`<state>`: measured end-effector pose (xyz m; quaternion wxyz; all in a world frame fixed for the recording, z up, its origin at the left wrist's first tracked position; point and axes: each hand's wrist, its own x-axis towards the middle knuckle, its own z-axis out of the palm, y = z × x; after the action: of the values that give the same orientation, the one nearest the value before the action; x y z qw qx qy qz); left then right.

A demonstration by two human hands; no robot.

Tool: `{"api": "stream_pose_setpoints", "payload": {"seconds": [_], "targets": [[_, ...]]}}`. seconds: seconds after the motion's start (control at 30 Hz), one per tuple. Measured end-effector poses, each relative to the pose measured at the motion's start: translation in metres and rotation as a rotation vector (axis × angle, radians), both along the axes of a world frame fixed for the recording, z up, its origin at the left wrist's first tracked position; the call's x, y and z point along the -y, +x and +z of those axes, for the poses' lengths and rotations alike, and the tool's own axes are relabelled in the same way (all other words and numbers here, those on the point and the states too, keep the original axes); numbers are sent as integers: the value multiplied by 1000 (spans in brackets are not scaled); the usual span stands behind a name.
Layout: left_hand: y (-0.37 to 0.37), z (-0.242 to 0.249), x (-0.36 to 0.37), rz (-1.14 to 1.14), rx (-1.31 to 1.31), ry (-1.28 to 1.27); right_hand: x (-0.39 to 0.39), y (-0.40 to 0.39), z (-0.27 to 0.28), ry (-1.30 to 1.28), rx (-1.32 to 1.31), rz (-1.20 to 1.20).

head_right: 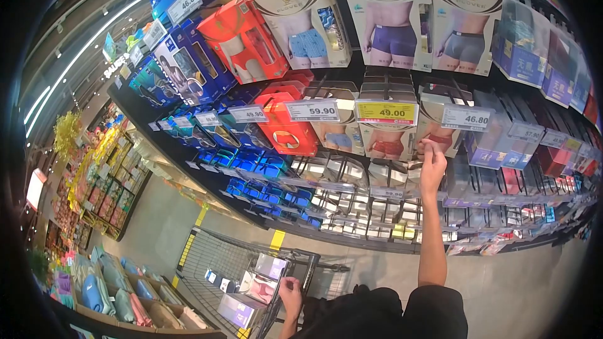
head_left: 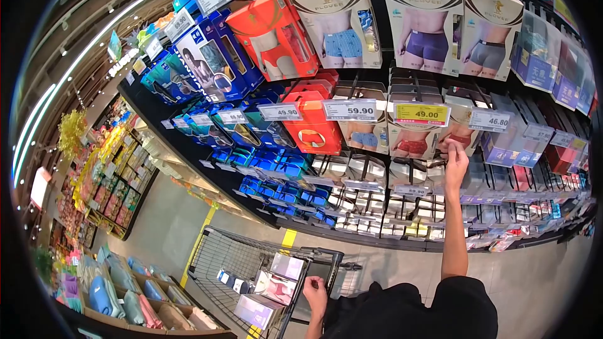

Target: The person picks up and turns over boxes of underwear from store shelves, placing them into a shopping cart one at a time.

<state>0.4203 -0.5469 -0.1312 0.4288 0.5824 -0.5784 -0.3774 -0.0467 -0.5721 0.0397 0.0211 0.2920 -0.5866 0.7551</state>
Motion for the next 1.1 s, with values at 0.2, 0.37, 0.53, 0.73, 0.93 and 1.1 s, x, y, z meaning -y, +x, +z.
{"api": "stream_pose_setpoints", "payload": {"seconds": [0.2, 0.37, 0.53, 0.73, 0.93, 1.1], "targets": [[-2, 7, -1, -5, 46, -27, 12, -12, -13, 27, -35, -18], [-3, 11, -1, 0, 50, 9, 15, 9, 14, 225, -155, -24], [-2, 10, -3, -5, 39, -7, 23, 4, 4, 288, -257, -71], [-3, 14, -2, -15, 33, -11, 28, -3, -4, 301, -336, -128], [-2, 15, -2, -35, 52, -40, 19, -5, 1, 248, -176, 79], [-1, 4, 0, -23, -43, -31, 10, 1, 15, 133, -56, 320]]}}
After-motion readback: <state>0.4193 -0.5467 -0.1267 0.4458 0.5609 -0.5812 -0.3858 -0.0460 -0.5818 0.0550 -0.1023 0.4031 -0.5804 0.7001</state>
